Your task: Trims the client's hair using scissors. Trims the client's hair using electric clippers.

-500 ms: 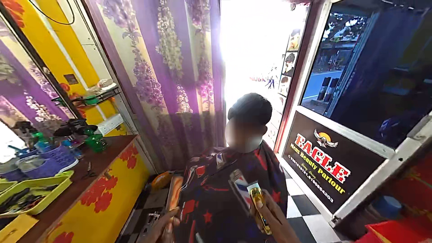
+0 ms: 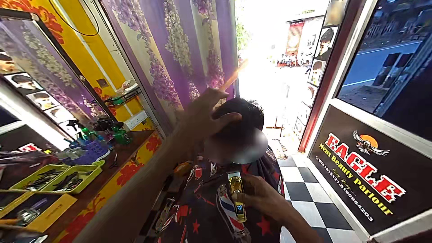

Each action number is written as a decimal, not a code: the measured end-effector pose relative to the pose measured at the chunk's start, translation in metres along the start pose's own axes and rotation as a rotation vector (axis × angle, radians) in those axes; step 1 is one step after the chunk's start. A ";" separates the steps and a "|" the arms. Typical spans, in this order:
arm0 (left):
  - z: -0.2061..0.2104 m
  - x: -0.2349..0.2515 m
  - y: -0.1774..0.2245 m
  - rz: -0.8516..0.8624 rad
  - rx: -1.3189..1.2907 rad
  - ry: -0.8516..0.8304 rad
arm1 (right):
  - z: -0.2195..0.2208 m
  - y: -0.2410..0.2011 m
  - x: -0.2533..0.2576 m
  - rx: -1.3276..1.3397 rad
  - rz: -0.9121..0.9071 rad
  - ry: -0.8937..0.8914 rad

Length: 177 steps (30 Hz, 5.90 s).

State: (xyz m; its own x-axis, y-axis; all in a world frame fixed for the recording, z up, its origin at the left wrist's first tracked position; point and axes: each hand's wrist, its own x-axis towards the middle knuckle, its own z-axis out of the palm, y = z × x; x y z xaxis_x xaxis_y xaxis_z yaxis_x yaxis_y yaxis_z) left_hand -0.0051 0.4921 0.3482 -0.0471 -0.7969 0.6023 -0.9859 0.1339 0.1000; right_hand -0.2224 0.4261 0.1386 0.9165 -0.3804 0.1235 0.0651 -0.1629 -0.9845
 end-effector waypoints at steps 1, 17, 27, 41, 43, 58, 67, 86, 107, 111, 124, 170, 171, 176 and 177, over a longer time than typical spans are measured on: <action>0.006 0.013 0.000 0.002 -0.012 -0.064 | -0.001 -0.007 0.005 0.072 0.047 -0.029; 0.044 0.051 -0.034 -0.044 -0.030 -0.363 | -0.009 -0.040 0.054 0.281 0.388 -0.023; 0.055 0.061 -0.042 -0.105 -0.076 -0.367 | -0.029 -0.046 0.059 0.301 0.328 0.007; 0.067 0.054 -0.057 -0.095 -0.051 -0.319 | -0.032 -0.046 0.071 0.167 0.288 -0.006; 0.070 0.052 -0.062 -0.079 -0.052 -0.306 | -0.027 -0.046 0.069 0.146 0.301 -0.037; 0.059 0.038 -0.101 0.158 -0.244 -0.357 | -0.012 -0.030 0.074 -0.677 -0.061 -0.070; 0.055 0.020 -0.094 0.159 -0.317 -0.336 | -0.016 -0.037 0.075 -0.967 0.040 -0.176; 0.045 0.058 -0.029 -0.016 -0.237 -0.519 | 0.012 -0.040 0.019 0.018 0.119 -0.056; 0.047 0.063 -0.021 -0.025 -0.248 -0.517 | -0.025 -0.054 0.025 0.277 0.252 -0.022; 0.047 0.063 -0.021 -0.033 -0.252 -0.520 | -0.027 -0.056 0.024 0.268 0.236 -0.003; 0.046 0.064 -0.021 -0.051 -0.244 -0.527 | -0.023 -0.063 0.024 0.237 0.136 0.115; 0.047 0.063 -0.015 -0.083 -0.212 -0.515 | -0.021 -0.063 0.020 0.116 0.072 0.227; 0.047 0.063 -0.015 -0.086 -0.213 -0.515 | -0.021 -0.063 0.020 0.113 0.054 0.231; 0.046 0.062 -0.014 -0.092 -0.209 -0.516 | -0.021 -0.064 0.019 0.129 0.093 0.227; 0.046 0.062 -0.015 -0.090 -0.211 -0.516 | -0.020 -0.062 0.020 0.138 0.087 0.229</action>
State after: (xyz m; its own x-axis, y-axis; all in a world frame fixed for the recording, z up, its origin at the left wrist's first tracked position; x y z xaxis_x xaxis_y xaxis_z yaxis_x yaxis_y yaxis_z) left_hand -0.0012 0.4135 0.3472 -0.0891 -0.9883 0.1239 -0.9387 0.1249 0.3212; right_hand -0.2164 0.4102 0.2045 0.8088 -0.5862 0.0473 0.0578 -0.0008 -0.9983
